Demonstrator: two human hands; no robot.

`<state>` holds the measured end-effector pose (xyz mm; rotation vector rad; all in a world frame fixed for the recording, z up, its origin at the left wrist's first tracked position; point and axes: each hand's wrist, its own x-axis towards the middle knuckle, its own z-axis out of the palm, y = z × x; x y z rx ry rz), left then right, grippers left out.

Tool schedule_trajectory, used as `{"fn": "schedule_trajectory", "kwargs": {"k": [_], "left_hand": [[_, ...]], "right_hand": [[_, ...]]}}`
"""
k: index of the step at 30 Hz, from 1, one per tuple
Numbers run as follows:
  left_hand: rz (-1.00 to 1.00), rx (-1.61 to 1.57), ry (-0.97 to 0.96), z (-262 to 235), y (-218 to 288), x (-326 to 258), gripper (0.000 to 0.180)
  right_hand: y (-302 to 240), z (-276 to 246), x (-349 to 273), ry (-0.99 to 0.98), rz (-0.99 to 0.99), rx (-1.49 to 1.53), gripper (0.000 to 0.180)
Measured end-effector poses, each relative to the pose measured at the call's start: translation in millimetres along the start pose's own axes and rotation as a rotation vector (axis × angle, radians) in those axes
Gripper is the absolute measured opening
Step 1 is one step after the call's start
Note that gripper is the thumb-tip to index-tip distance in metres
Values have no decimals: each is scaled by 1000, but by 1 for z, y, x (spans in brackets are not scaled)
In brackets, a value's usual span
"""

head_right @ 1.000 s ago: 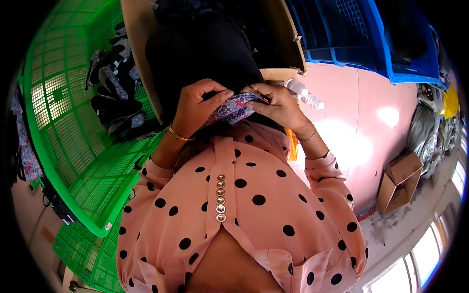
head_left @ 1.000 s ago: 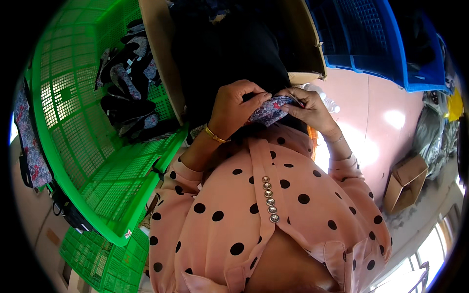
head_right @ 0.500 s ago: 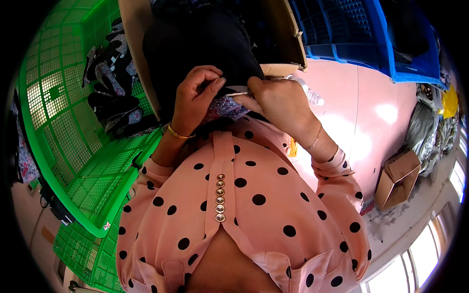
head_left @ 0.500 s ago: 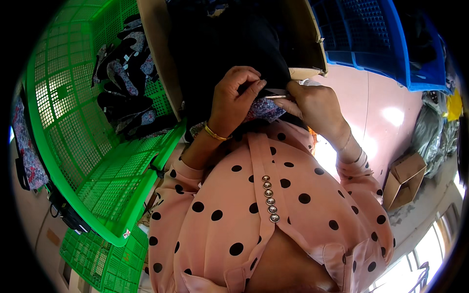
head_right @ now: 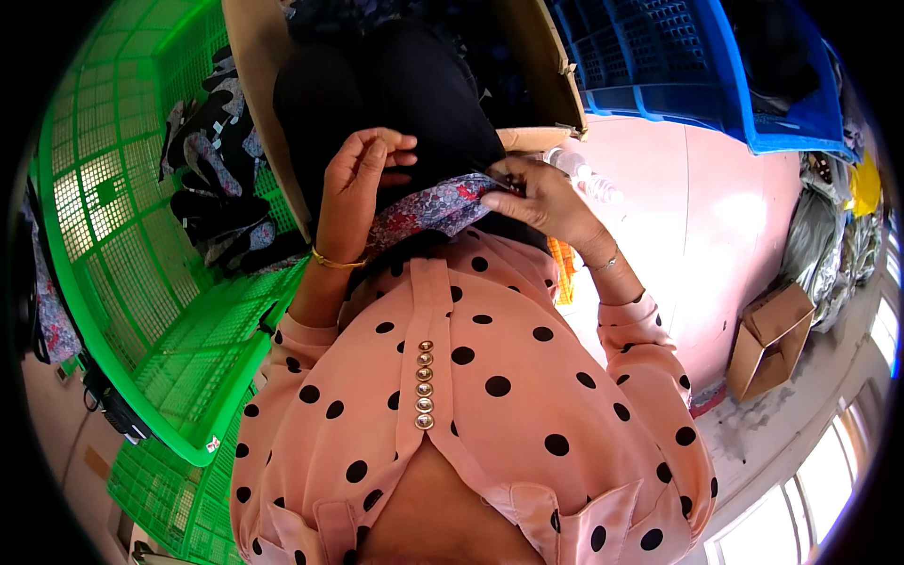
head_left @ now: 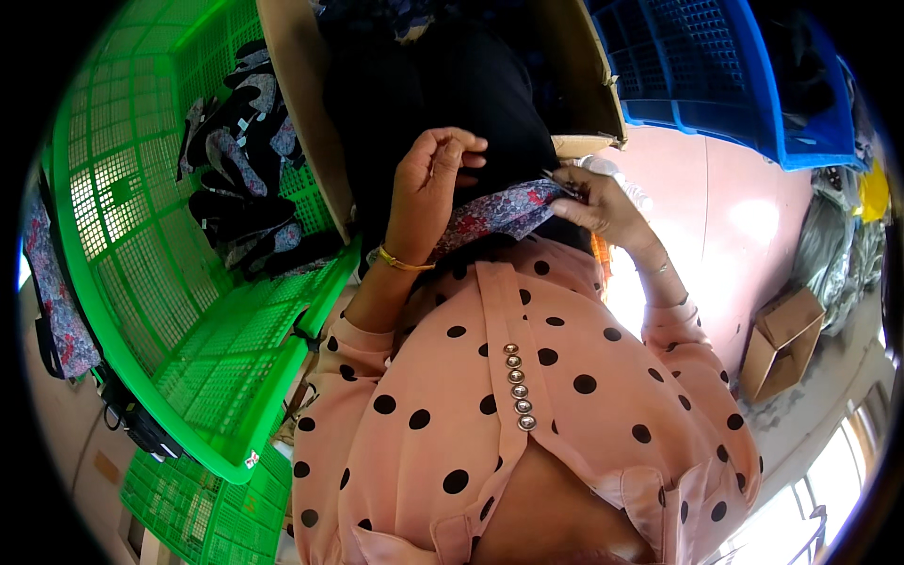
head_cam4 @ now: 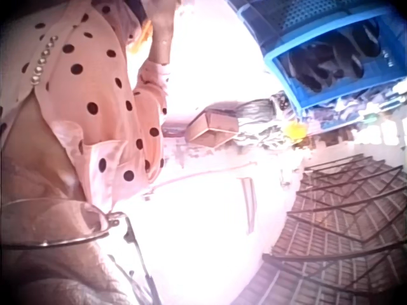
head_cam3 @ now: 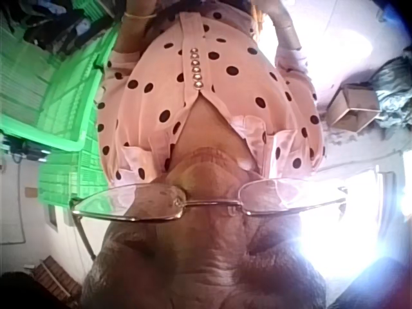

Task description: The person uses a small blade to cut tags and loose threads from the hems of black floral-patterned garments. They pick up each item from a cardboard box, trim the excess material, and place the finished garment into a green plastic crate.

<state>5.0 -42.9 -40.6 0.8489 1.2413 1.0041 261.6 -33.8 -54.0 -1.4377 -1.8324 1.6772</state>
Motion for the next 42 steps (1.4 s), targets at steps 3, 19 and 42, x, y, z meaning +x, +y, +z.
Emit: {"fn": "schedule_trajectory", "kwargs": {"k": [3,19,42], "left_hand": [[217,249,-155,-4,7,-3,50],[206,-41,-171,-30,79,16,47],[235,-42,-48,-4,63,-1,42]], "right_hand": [[21,13,-1,57,8,119,36],[-111,-7,32,282,-306,283,36],[-109,-12,57,190,-260,965,21]]}}
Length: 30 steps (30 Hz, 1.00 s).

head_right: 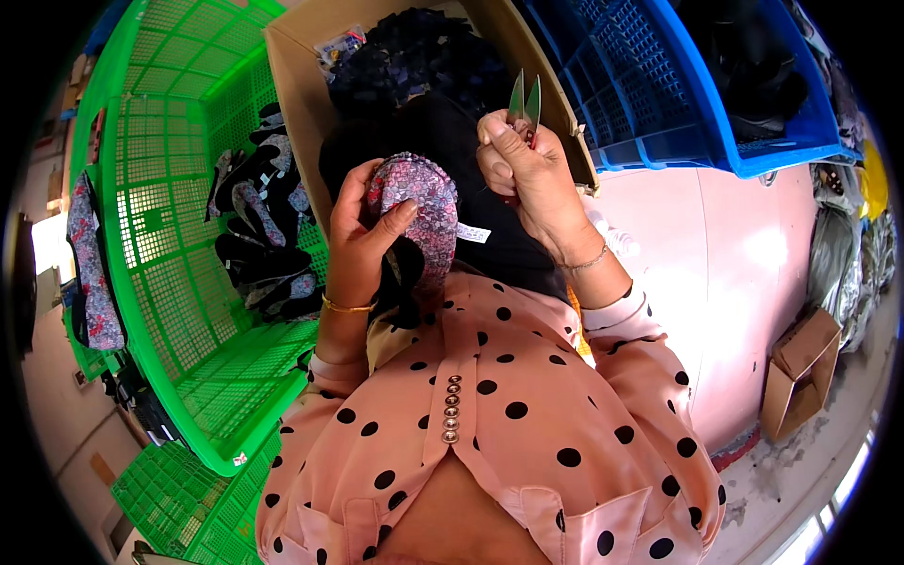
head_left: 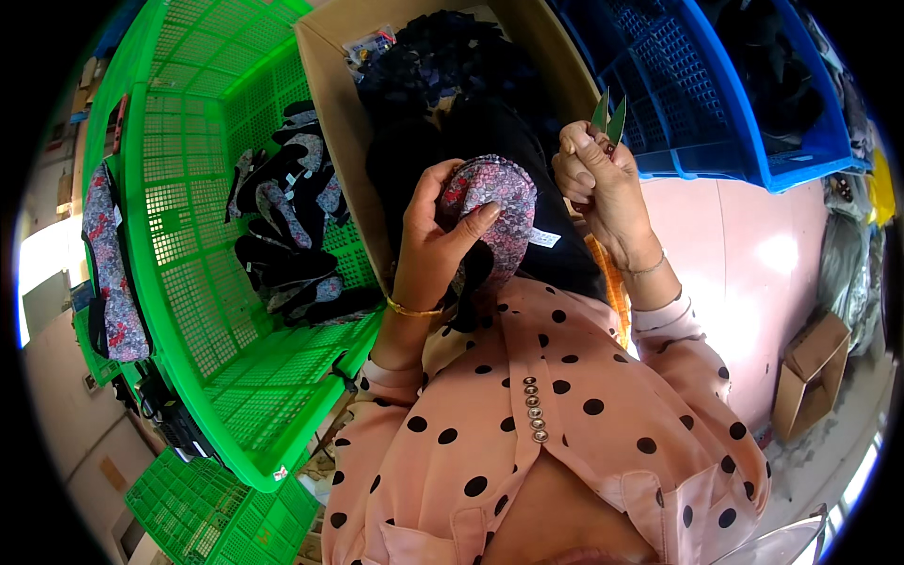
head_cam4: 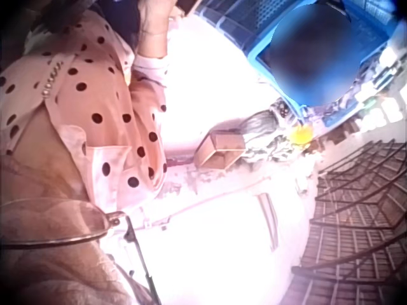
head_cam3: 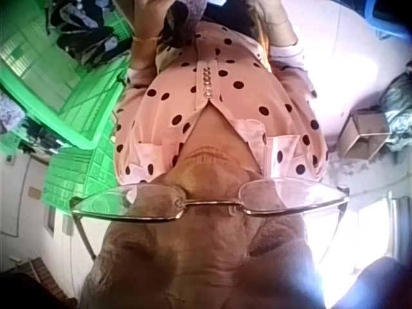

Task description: The person uses a small blade to cut tags and loose threads from the hems of black floral-patterned garments. They pick up each item from a cardboard box, trim the excess material, and place the finished garment into a green plastic crate.

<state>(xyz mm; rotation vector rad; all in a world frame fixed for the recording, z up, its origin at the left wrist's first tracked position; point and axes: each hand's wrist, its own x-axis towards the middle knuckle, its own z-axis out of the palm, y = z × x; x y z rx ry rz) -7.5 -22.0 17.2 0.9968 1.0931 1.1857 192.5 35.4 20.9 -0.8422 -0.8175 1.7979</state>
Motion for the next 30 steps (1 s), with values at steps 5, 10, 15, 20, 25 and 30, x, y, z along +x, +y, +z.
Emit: {"fn": "schedule_trajectory", "kwargs": {"k": [5,10,15,20,25,30], "left_hand": [[-140,-168,5,-15,-17,7,43],[-169,-255,26,-27,-27,13,42],[-169,-287,70,-29,-29,11,41],[-153,-216,74,-25,-22,10,40],[-148,-189,73,-21,-16,6,42],[-140,-178,69,-17,-12,4,43]], "right_hand": [[6,1,1,35,12,-32,23],[21,-16,5,121,-260,-566,29],[26,-16,-18,13,-295,-1159,35],[32,3,-18,17,-394,-1386,37],[32,12,-12,48,-454,-1457,39],[35,14,-11,84,-481,-1461,40]]}}
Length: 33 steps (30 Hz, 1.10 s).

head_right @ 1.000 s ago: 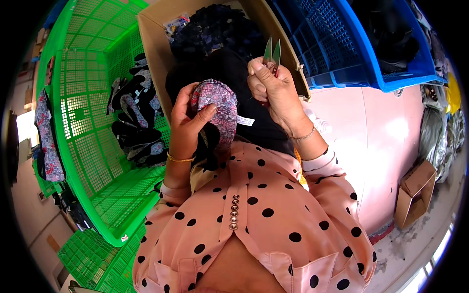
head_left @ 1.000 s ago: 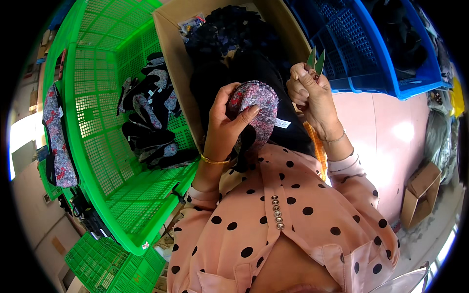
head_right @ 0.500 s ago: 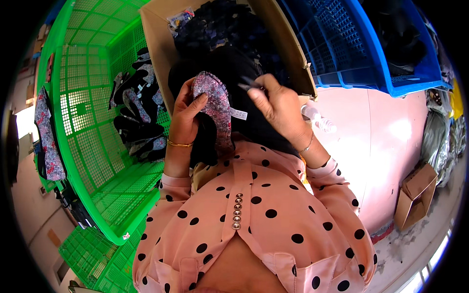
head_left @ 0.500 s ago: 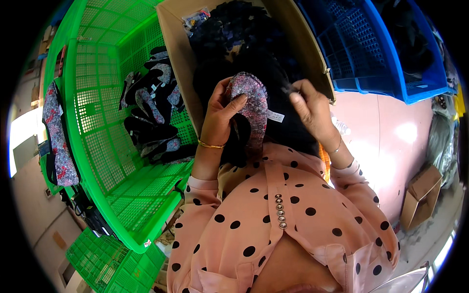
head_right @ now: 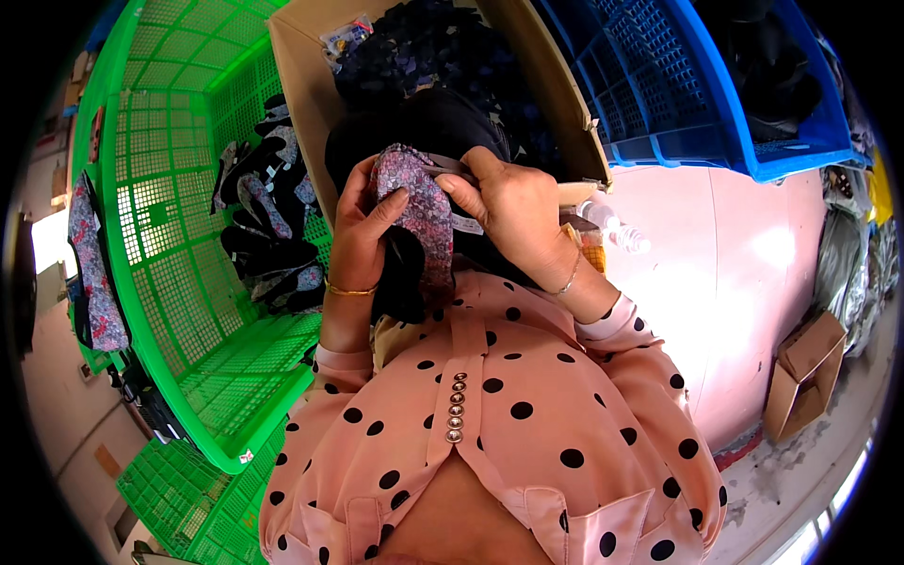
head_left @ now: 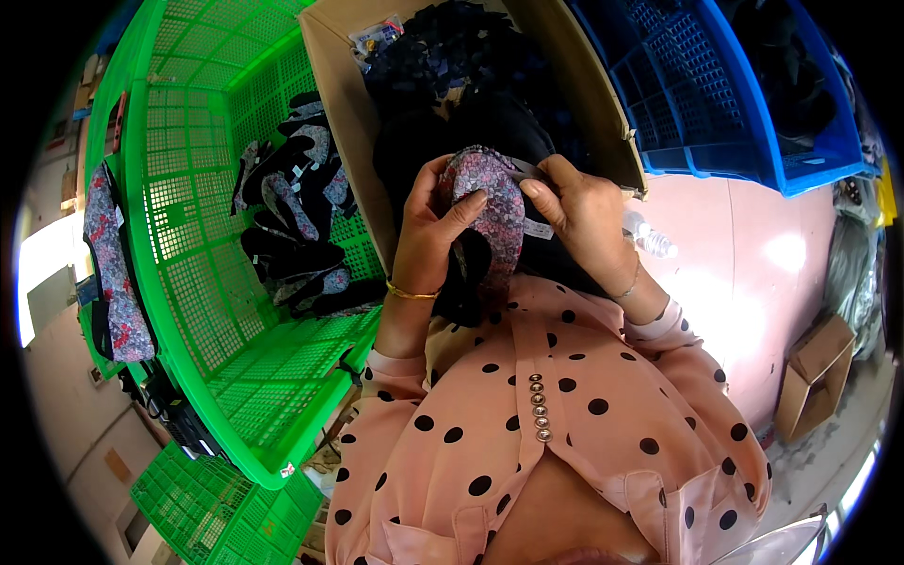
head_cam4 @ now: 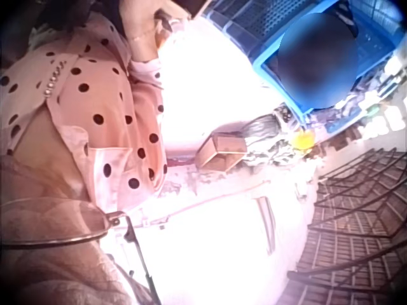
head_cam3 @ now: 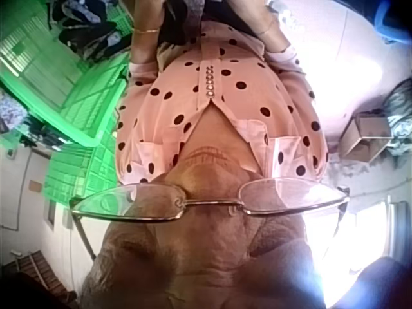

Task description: The person uses a small blade to cut tags and loose threads from the hems of black floral-patterned garments. They pick up each item from a cardboard box, trim the excess material, and place the finished garment into a green plastic crate.

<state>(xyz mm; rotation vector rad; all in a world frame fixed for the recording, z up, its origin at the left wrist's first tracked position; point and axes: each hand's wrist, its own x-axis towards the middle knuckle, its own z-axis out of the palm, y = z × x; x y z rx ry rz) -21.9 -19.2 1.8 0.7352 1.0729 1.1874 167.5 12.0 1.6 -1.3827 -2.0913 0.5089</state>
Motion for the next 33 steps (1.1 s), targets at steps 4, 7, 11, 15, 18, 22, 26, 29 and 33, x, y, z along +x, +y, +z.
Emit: {"fn": "schedule_trajectory", "kwargs": {"k": [4,7,11,15,18,22,26,29,33], "left_hand": [[-11,-5,4,0,1,-1,42],[-3,1,11,0,-1,-1,41],[19,9,11,-7,-3,0,42],[-13,-158,7,-22,-4,2,43],[-9,-224,-16,-30,-8,4,45],[7,-289,-53,-31,-11,5,47],[21,-302,-59,-41,-23,6,57],[44,-376,-68,-52,-31,6,57],[79,-474,-132,-55,-27,10,52]], "right_hand": [[-2,5,1,73,-21,-29,40],[-1,6,3,67,-51,-35,39],[11,8,5,-114,306,787,44],[9,-8,14,-108,361,1036,49],[8,-10,16,-161,263,1060,44],[-9,5,19,-208,52,795,31],[-11,10,17,-232,86,872,16],[-4,8,14,-205,369,1174,17],[2,17,0,-248,214,1000,34]]}}
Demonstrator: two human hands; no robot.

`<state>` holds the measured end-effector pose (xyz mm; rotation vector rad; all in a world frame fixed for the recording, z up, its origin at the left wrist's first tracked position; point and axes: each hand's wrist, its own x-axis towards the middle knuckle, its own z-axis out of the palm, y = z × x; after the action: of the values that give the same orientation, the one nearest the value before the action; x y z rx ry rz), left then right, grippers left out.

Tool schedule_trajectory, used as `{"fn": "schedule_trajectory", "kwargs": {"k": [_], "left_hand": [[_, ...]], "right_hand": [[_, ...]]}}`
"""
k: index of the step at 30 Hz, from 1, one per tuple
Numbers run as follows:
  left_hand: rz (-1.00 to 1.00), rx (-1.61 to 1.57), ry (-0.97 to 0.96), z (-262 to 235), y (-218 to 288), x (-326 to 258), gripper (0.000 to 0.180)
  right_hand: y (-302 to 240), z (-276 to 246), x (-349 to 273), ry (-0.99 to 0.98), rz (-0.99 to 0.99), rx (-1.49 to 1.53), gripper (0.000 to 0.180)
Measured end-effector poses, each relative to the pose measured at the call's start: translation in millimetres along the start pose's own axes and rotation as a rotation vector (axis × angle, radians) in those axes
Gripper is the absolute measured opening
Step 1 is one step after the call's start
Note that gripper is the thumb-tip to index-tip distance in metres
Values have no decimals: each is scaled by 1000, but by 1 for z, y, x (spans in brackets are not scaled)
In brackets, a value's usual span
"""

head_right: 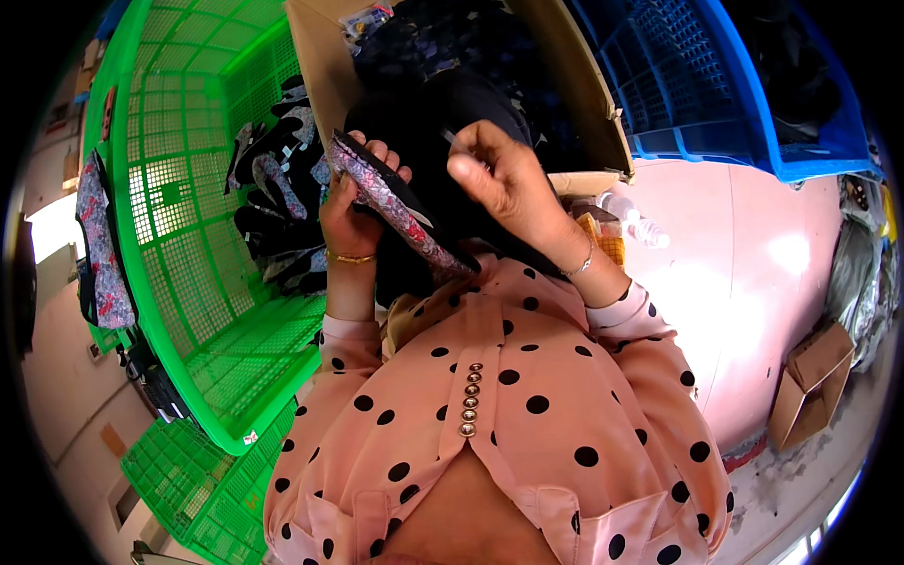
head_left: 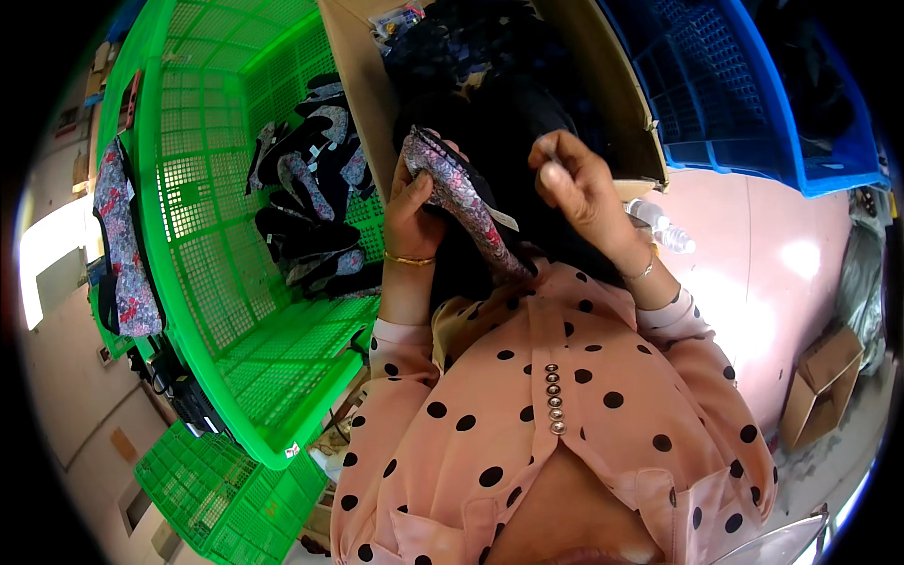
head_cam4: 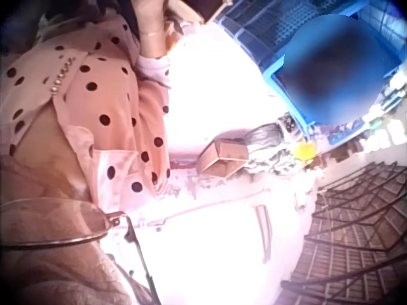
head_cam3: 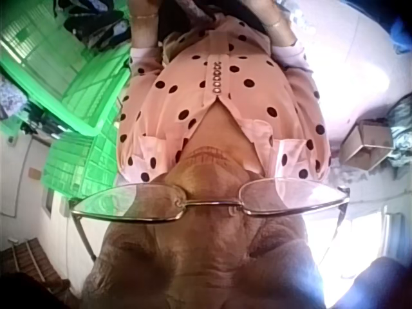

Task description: The person uses a small blade to cut tags and loose threads from the hems of black floral-patterned garments. They pick up each item from a cardboard box, trim the excess material, and place the finished garment into a green plastic crate.

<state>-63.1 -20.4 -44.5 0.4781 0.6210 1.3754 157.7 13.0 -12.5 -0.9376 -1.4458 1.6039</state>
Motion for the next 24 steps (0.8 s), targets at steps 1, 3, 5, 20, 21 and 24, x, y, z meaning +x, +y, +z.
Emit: {"fn": "schedule_trajectory", "kwargs": {"k": [1,3,5,20,21,24], "left_hand": [[3,-11,-13,5,2,1,51],[10,-32,-40,15,3,2,50],[15,-114,-80,7,-2,2,55],[45,145,-100,34,12,-9,54],[42,143,-126,35,13,-9,54],[-16,127,-173,32,13,-7,60]], "right_hand": [[1,3,-3,-25,-65,-35,38],[0,12,-8,-52,-47,-64,44],[-3,20,-9,-77,-49,-89,41],[-44,4,6,-145,17,-202,41],[-48,3,5,-152,28,-112,40],[-55,15,7,-41,-158,6,33]]}}
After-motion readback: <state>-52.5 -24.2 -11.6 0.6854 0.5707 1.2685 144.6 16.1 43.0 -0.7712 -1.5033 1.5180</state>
